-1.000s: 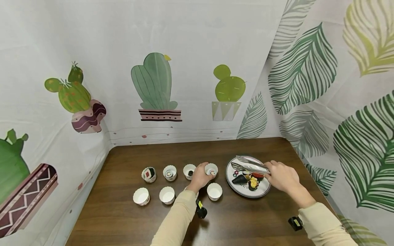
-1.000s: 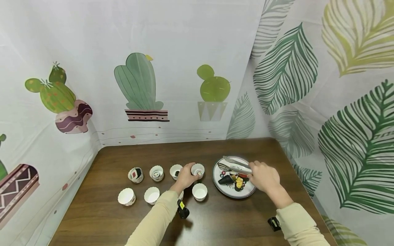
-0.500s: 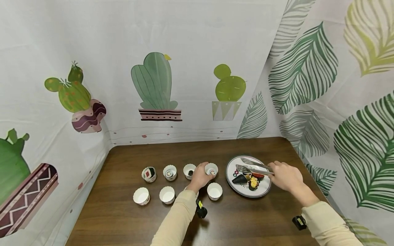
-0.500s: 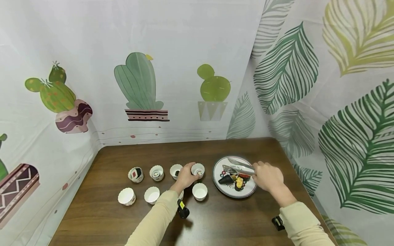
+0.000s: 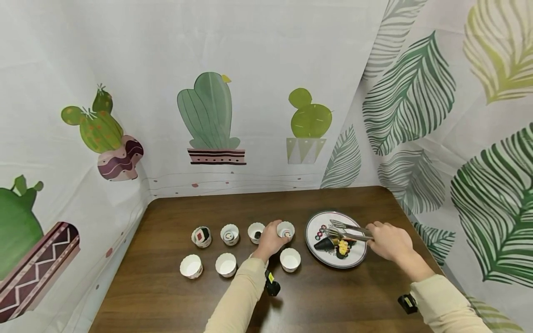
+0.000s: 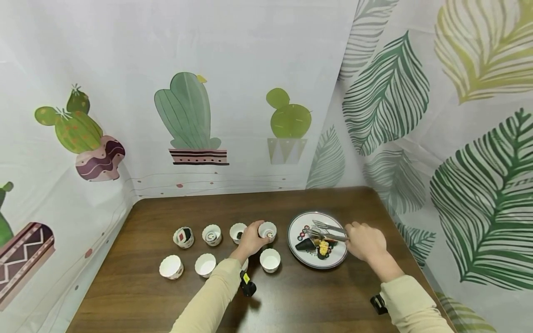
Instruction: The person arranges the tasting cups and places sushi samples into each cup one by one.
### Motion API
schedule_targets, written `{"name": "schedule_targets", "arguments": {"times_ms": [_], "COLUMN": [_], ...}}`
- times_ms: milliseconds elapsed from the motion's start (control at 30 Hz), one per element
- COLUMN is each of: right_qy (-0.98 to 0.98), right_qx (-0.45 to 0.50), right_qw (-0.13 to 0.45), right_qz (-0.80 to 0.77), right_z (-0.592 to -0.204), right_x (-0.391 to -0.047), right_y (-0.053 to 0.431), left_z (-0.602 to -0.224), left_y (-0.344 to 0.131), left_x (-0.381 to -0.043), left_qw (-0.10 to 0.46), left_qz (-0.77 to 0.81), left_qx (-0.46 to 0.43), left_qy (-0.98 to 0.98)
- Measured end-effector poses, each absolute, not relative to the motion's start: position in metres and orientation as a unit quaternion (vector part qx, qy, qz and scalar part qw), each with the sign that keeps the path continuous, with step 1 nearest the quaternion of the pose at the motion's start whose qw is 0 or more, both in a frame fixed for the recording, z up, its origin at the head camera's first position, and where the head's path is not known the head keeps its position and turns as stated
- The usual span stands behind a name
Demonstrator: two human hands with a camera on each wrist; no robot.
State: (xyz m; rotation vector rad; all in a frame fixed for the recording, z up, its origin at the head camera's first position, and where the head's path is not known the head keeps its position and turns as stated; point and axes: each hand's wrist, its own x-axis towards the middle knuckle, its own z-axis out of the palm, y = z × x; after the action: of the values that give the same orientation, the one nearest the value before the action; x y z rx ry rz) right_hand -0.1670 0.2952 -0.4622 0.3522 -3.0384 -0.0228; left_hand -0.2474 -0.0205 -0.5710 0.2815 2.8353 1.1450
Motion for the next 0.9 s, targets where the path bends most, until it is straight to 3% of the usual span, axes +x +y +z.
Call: {"name": "schedule_targets", "arguments": {"times_ms": [900], "right_qy": [-0.993], "right_qx": [0.109], "right_qw": [0.046], "right_qz": [0.001], "right_z": [-0.4675], "right_x": [-0.1668], "right_y": [0.2906], "left_z": [-0.5701], "left_y": [-0.0213], "left_x": [-0.2472], "left_qw": [0.040], "left_qz": [0.372], "left_qx": [0.105], "left_qy": [0.921]}}
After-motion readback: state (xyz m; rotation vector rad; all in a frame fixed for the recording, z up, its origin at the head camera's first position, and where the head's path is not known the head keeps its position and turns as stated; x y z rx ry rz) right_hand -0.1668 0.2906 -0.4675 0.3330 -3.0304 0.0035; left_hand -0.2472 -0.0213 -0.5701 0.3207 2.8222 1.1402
